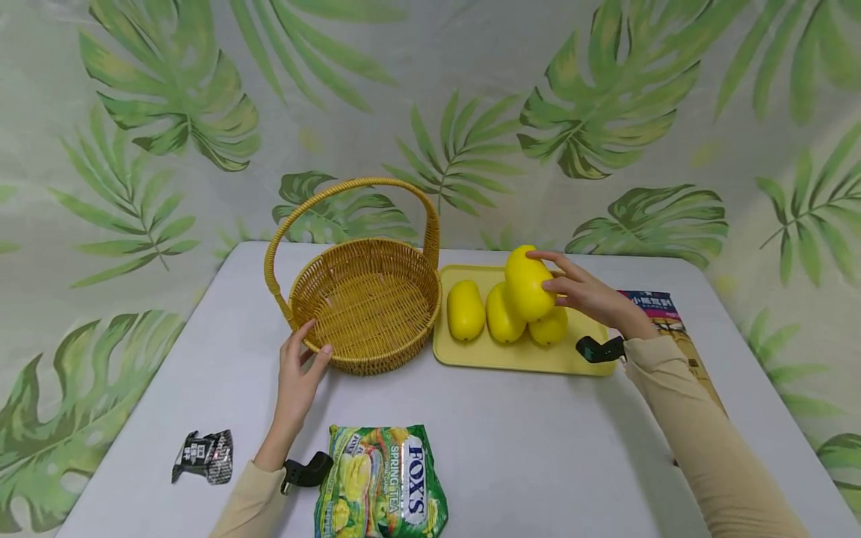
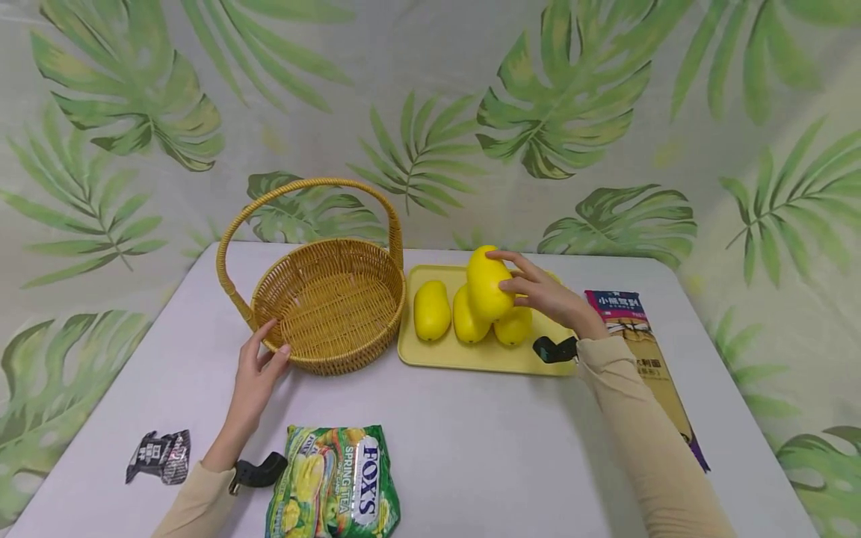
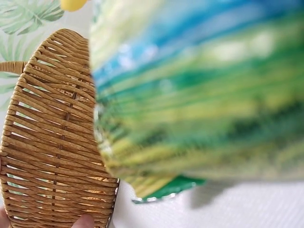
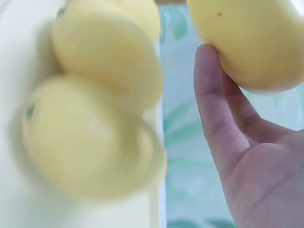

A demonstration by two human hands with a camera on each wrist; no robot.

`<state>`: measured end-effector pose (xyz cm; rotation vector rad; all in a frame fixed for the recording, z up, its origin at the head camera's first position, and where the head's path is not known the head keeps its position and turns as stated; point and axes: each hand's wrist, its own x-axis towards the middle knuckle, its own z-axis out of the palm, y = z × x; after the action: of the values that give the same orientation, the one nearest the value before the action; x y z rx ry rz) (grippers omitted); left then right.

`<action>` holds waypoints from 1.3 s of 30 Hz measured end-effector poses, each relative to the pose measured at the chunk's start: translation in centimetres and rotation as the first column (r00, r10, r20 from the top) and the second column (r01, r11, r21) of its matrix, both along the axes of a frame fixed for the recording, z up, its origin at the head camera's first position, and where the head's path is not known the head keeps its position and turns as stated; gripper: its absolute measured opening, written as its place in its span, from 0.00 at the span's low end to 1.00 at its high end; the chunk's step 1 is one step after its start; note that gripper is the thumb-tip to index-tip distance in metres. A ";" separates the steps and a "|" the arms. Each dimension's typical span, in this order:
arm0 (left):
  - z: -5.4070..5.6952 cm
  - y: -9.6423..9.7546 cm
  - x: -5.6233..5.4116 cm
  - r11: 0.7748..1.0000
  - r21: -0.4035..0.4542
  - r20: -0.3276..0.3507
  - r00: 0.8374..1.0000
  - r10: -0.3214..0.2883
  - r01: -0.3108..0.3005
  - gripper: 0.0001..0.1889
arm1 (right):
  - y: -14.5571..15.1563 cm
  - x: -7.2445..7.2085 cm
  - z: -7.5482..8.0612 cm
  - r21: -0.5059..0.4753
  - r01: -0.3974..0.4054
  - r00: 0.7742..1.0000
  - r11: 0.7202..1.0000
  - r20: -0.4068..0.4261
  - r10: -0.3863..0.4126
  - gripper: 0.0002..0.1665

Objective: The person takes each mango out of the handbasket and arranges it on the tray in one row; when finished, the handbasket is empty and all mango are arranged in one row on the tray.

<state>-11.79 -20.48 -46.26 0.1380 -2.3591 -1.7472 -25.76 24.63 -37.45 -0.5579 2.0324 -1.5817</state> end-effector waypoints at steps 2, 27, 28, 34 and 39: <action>0.0 0.0 0.0 1.000 0.000 0.002 1.000 -0.002 0.002 0.30 | 1.3 0.1 -0.1 -0.004 0.029 1.000 1.000 -0.004 -0.029 0.32; -0.1 0.1 -0.3 1.000 -0.007 0.014 1.000 0.000 0.001 0.30 | 8.8 2.5 -4.6 0.191 0.315 0.947 0.930 -0.002 -0.320 0.29; -0.1 0.1 -0.3 1.000 -0.008 0.014 1.000 0.001 -0.001 0.30 | 8.7 2.5 -4.8 0.199 0.317 0.946 0.927 -0.003 -0.323 0.31; -0.1 0.1 -0.3 1.000 -0.012 0.017 1.000 0.009 -0.009 0.30 | 8.0 2.4 -5.5 0.216 0.331 0.940 0.919 0.009 -0.341 0.36; -0.1 0.1 -0.3 1.000 -0.016 0.016 1.000 0.011 -0.011 0.30 | 7.4 2.4 -5.3 0.262 0.334 0.940 0.905 -0.031 -0.338 0.38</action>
<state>-12.10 -20.38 -46.41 0.1623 -2.3780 -1.7285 -23.34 32.03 -42.76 -0.0954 2.3752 -1.4513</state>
